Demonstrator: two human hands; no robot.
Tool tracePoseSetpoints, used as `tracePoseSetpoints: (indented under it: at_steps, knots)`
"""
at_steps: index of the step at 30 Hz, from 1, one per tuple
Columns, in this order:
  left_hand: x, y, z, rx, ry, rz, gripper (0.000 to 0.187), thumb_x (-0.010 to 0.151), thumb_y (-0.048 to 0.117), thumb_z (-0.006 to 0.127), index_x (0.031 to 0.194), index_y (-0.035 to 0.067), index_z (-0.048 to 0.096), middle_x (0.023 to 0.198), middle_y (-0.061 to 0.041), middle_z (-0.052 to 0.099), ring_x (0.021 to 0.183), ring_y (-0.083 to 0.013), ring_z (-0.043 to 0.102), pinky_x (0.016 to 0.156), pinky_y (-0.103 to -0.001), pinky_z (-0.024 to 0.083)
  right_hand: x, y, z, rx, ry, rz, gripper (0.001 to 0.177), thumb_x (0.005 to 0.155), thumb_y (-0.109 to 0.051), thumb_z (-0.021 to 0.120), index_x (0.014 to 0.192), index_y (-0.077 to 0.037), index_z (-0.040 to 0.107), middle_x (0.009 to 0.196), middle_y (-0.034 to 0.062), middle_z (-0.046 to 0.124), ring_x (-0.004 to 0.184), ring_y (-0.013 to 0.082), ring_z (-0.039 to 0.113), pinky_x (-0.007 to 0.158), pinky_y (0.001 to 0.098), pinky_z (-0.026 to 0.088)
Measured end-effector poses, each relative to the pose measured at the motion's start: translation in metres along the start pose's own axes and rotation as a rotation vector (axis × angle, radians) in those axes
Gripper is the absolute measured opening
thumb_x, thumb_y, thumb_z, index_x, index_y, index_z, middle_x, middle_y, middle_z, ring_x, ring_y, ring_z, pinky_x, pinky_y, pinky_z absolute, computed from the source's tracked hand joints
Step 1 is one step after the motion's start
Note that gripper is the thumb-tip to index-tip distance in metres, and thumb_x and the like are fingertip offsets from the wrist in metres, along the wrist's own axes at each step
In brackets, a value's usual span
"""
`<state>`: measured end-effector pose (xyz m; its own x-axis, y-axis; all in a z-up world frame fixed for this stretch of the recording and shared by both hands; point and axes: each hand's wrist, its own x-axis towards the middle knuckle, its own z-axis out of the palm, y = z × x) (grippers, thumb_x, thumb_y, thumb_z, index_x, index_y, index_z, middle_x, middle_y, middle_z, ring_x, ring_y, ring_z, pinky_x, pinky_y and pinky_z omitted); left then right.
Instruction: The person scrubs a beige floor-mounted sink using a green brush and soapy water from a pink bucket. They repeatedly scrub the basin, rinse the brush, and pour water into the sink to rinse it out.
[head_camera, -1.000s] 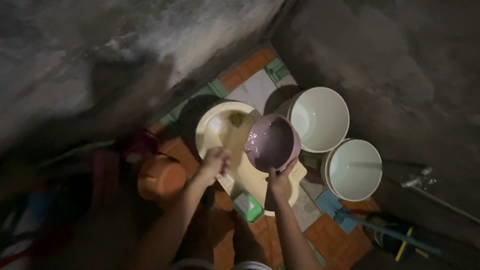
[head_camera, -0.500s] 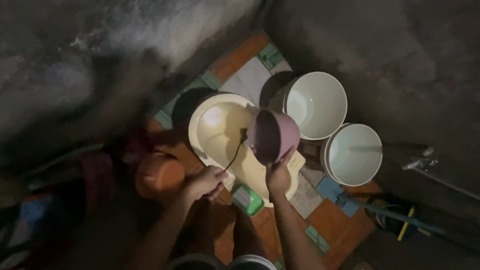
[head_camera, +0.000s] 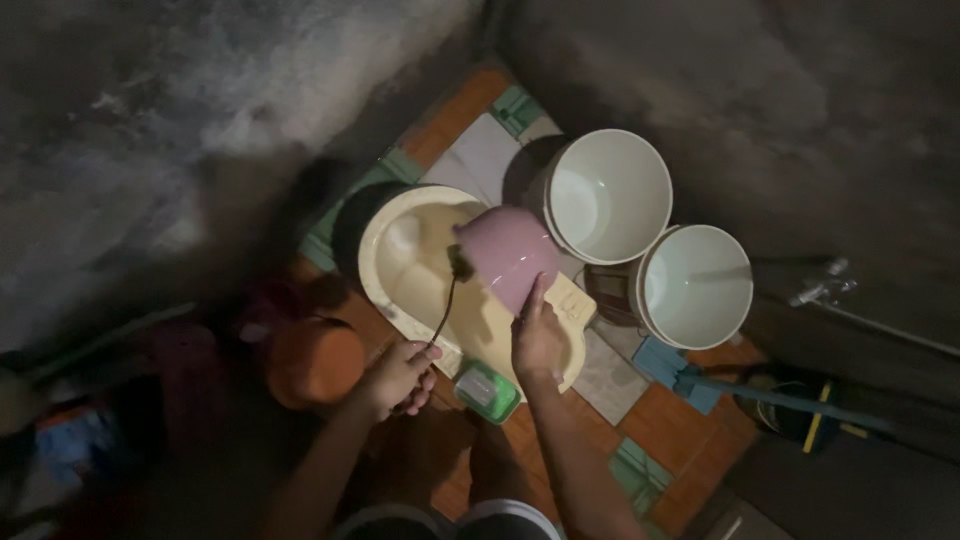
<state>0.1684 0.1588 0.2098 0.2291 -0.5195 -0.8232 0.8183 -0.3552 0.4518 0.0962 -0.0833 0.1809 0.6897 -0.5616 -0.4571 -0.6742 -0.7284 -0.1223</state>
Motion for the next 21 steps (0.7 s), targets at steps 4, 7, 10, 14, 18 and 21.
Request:
tracePoseSetpoints:
  at_steps: [4,7,10,14,18,21]
  knots:
    - [0.000,-0.001,0.039,-0.143,0.015,-0.025,0.025,0.106,0.029,0.052,0.111,0.006,0.059,0.067,-0.003,0.053,0.046,-0.0135,0.049,0.040,-0.030,0.043,-0.015,0.033,0.018,0.073,0.358,-0.219,0.106,0.088,-0.012,0.068,0.166,-0.017,-0.004,0.106,0.0190,0.068,0.083,0.0352,0.068,0.071,0.0468,0.056]
    - [0.008,-0.011,0.100,-0.264,0.027,-0.036,0.023,0.105,0.029,0.050,0.114,0.010,0.059,0.067,-0.002,0.054,0.046,-0.0144,0.051,0.040,-0.031,0.045,-0.019,0.067,0.045,0.429,0.399,-0.095,0.109,0.080,-0.013,0.071,0.164,-0.009,0.002,0.094,0.0193,0.069,0.079,0.0365,0.068,0.070,0.0462,0.054]
    - [0.015,-0.033,0.179,-0.372,0.064,-0.090,0.021,0.104,0.032,0.052,0.120,0.019,0.056,0.068,-0.003,0.053,0.048,-0.0155,0.052,0.042,-0.032,0.047,-0.010,0.124,0.085,0.807,0.256,0.207,0.087,0.086,-0.015,0.071,0.154,-0.002,0.019,0.086,0.0155,0.071,0.072,0.0316,0.069,0.066,0.0422,0.054]
    - [0.054,-0.074,0.281,-0.473,0.001,-0.085,0.026,0.106,0.034,0.050,0.123,0.015,0.049,0.076,-0.005,0.058,0.055,-0.0198,0.061,0.048,-0.035,0.054,-0.007,0.216,0.116,1.109,0.228,0.369,0.054,0.090,-0.020,0.071,0.136,-0.001,0.049,0.092,0.0125,0.070,0.073,0.0275,0.068,0.065,0.0395,0.055]
    - [0.154,-0.129,0.381,-0.654,-0.085,-0.147,0.024,0.107,0.027,0.049,0.126,0.013,0.046,0.080,-0.005,0.058,0.065,-0.0215,0.065,0.056,-0.039,0.058,-0.017,0.311,0.085,1.490,-0.112,0.426,0.059,0.093,-0.020,0.065,0.143,-0.006,0.036,0.102,0.0135,0.067,0.083,0.0285,0.066,0.071,0.0408,0.055]
    - [0.256,-0.163,0.433,-0.701,-0.054,-0.192,0.029,0.108,0.026,0.052,0.129,0.006,0.053,0.086,-0.007,0.062,0.072,-0.0222,0.066,0.063,-0.040,0.061,-0.005,0.368,0.049,1.627,-0.260,0.442,0.064,0.095,-0.019,0.060,0.148,-0.009,0.025,0.110,0.0143,0.064,0.090,0.0293,0.065,0.075,0.0418,0.056]
